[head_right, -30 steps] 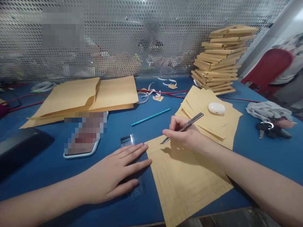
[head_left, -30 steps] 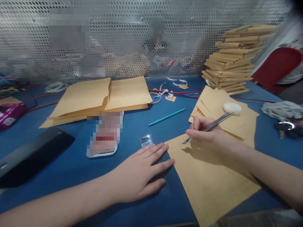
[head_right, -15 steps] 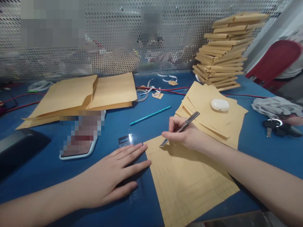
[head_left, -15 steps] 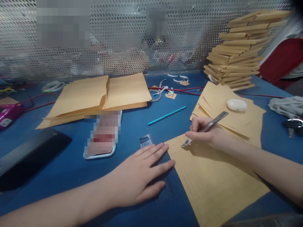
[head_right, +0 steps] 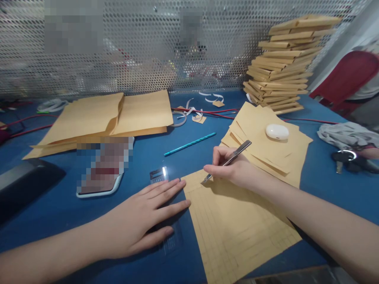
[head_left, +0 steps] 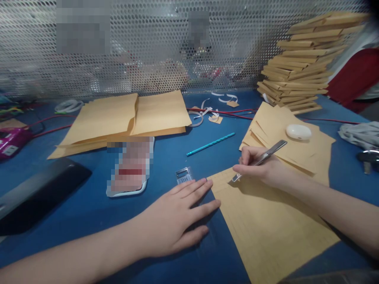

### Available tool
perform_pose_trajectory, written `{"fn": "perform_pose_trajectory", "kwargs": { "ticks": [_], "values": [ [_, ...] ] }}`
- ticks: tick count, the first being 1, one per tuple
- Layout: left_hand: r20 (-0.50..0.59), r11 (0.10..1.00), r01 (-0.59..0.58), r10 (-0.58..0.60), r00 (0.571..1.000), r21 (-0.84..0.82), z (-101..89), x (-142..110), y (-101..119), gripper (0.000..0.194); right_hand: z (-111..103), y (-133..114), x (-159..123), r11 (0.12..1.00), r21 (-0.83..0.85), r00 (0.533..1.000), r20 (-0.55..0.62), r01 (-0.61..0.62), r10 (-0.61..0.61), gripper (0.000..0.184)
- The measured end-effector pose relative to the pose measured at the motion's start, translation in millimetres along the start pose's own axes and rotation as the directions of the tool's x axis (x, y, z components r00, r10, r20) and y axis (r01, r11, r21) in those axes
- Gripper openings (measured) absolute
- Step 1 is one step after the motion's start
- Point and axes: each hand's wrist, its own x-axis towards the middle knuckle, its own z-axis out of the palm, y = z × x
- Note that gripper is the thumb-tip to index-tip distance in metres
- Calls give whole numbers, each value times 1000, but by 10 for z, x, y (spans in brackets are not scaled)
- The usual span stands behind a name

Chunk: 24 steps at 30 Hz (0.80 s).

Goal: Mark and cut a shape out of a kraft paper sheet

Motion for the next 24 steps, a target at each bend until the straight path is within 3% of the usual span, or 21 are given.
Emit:
{"fn": "perform_pose_trajectory", "kwargs": {
  "ticks": [15, 24],
  "values": [
    [30, 1000, -5, 4, 1000, 31, -15, 5, 9, 49, -9, -8, 3, 999, 48, 1000, 23, -2, 0, 39],
    [8, 1000, -8, 8, 1000, 21, 0, 3, -2, 49, -5, -15, 9, 1000, -25, 1000, -5, 13, -13, 38]
  ]
}}
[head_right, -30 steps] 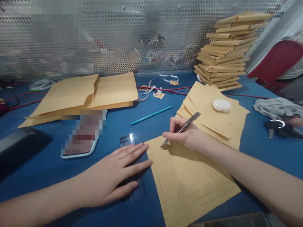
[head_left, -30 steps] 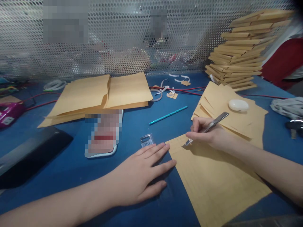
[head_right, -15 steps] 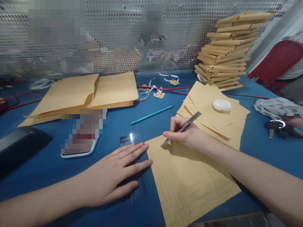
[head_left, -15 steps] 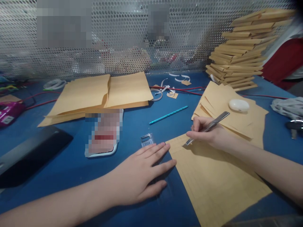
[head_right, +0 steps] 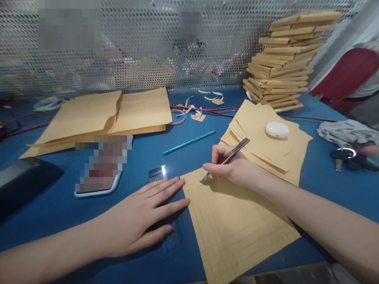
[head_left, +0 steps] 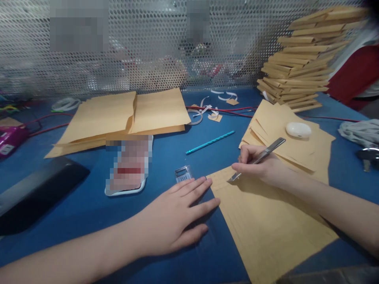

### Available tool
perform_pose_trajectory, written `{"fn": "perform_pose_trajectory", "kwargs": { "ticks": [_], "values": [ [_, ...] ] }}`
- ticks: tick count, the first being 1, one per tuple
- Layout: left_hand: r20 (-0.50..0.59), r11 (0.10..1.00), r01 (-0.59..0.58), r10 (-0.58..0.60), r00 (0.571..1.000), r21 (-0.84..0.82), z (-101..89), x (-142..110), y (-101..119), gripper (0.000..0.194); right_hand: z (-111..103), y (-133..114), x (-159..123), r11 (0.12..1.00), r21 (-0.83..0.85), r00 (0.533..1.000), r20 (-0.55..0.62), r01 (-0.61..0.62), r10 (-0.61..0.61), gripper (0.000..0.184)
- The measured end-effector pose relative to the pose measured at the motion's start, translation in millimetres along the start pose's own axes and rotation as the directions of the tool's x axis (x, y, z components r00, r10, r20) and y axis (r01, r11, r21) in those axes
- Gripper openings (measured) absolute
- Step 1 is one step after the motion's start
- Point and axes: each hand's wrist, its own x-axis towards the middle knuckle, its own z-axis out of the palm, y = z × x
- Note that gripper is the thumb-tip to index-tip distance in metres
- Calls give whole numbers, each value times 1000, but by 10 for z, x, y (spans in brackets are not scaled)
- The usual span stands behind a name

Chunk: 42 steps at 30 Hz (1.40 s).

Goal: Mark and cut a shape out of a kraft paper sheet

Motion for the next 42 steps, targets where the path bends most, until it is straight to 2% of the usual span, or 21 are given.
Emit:
{"fn": "perform_pose_trajectory", "kwargs": {
  "ticks": [15, 42],
  "values": [
    [49, 999, 2, -4, 999, 53, -18, -5, 18, 49, 7, 22, 7, 1000, 12, 1000, -28, -2, 2, 36],
    [21, 999, 4, -4, 1000, 38, -6, 3, 9, 48, 10, -9, 7, 1000, 16, 999, -54, -8, 8, 34]
  ]
}}
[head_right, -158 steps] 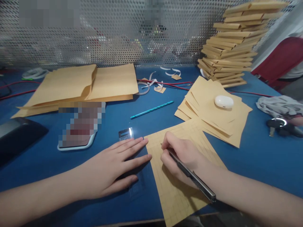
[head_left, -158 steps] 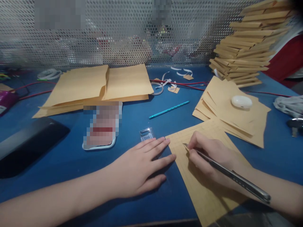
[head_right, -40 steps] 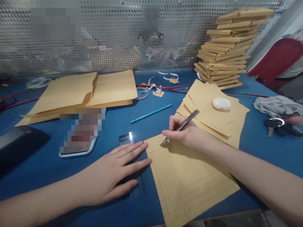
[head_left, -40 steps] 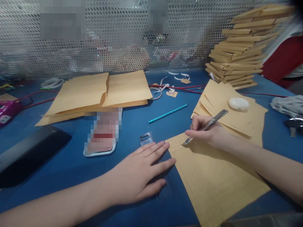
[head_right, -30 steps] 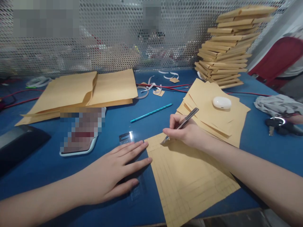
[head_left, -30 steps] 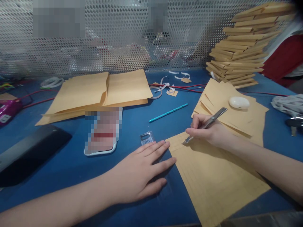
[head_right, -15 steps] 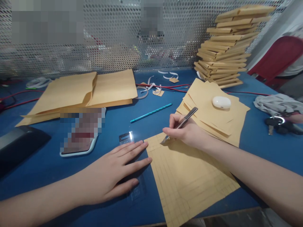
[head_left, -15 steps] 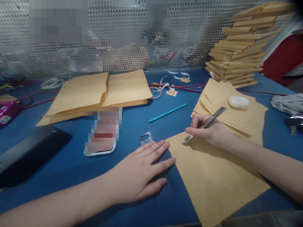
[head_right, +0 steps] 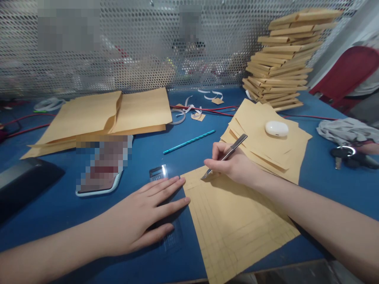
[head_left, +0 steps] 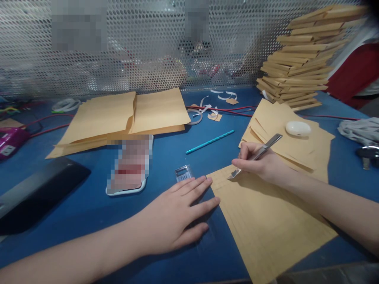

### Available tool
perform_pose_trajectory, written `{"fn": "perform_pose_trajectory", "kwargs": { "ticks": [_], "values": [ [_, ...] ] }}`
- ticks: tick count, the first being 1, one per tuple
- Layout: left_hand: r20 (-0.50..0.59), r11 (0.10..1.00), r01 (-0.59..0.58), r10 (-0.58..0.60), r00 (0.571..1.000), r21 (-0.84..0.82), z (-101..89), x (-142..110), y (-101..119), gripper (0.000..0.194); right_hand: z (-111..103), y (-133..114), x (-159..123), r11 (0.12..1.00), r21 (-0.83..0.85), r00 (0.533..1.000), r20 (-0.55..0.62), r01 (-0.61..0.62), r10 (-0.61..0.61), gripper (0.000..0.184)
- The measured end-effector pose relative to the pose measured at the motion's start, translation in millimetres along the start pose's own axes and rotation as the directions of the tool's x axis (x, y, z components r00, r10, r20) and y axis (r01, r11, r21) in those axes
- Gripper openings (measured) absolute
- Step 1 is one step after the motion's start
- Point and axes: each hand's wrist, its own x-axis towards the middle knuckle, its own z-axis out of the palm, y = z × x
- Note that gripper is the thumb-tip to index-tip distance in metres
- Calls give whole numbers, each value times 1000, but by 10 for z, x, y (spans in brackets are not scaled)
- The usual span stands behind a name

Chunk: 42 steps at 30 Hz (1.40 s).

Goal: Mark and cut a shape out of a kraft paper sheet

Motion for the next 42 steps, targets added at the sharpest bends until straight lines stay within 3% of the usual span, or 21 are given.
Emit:
{"fn": "perform_pose_trajectory", "kwargs": {
  "ticks": [36, 42],
  "values": [
    [-41, 999, -5, 3, 999, -48, 1, -11, 0, 46, -4, -18, 15, 999, -38, 999, -32, 13, -14, 35],
    [-25, 999, -1, 0, 1000, -34, 7, 0, -4, 47, -11, 4, 30, 999, 33, 999, -14, 30, -29, 35]
  ]
}}
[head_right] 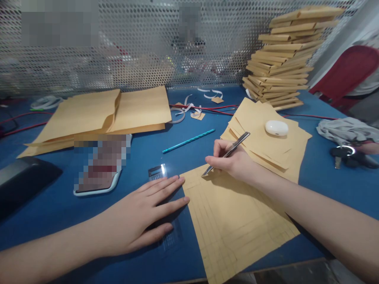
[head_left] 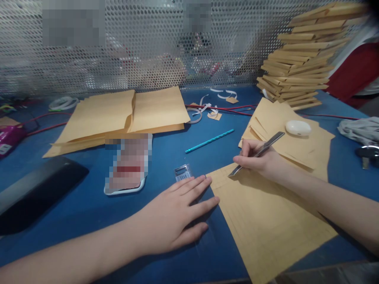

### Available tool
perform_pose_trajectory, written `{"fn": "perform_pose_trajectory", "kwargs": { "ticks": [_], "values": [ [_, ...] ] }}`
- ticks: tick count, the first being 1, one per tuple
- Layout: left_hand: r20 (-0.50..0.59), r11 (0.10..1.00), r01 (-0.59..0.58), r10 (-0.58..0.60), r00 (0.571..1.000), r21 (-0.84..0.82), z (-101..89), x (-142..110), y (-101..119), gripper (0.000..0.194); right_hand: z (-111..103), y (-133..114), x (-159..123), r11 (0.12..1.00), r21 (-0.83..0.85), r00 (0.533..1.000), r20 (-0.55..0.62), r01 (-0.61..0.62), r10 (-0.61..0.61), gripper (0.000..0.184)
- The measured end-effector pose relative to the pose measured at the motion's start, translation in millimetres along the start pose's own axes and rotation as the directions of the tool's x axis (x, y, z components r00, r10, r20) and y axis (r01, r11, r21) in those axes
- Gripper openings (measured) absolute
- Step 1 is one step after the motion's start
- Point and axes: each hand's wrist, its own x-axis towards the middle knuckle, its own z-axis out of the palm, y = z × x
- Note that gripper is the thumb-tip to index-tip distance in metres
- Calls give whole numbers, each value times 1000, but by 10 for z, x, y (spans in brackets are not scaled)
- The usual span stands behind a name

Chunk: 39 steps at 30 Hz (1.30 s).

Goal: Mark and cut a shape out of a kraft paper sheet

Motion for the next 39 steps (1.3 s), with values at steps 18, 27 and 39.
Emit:
{"fn": "perform_pose_trajectory", "kwargs": {
  "ticks": [18, 27, 39],
  "values": [
    [3, 1000, 0, 0, 1000, 10, -21, -1, 14, 46, 20, -31, -23, 999, -33, 1000, 1, -25, 25, 35],
    [26, 1000, 4, -5, 1000, 30, -22, 7, 13, 47, 22, -37, -23, 999, -53, 1000, -13, -11, 10, 34],
    [10, 1000, 3, -3, 1000, 30, 0, -5, 14, 46, 7, -17, -15, 998, -63, 1000, -24, 0, -2, 35]
  ]
}}
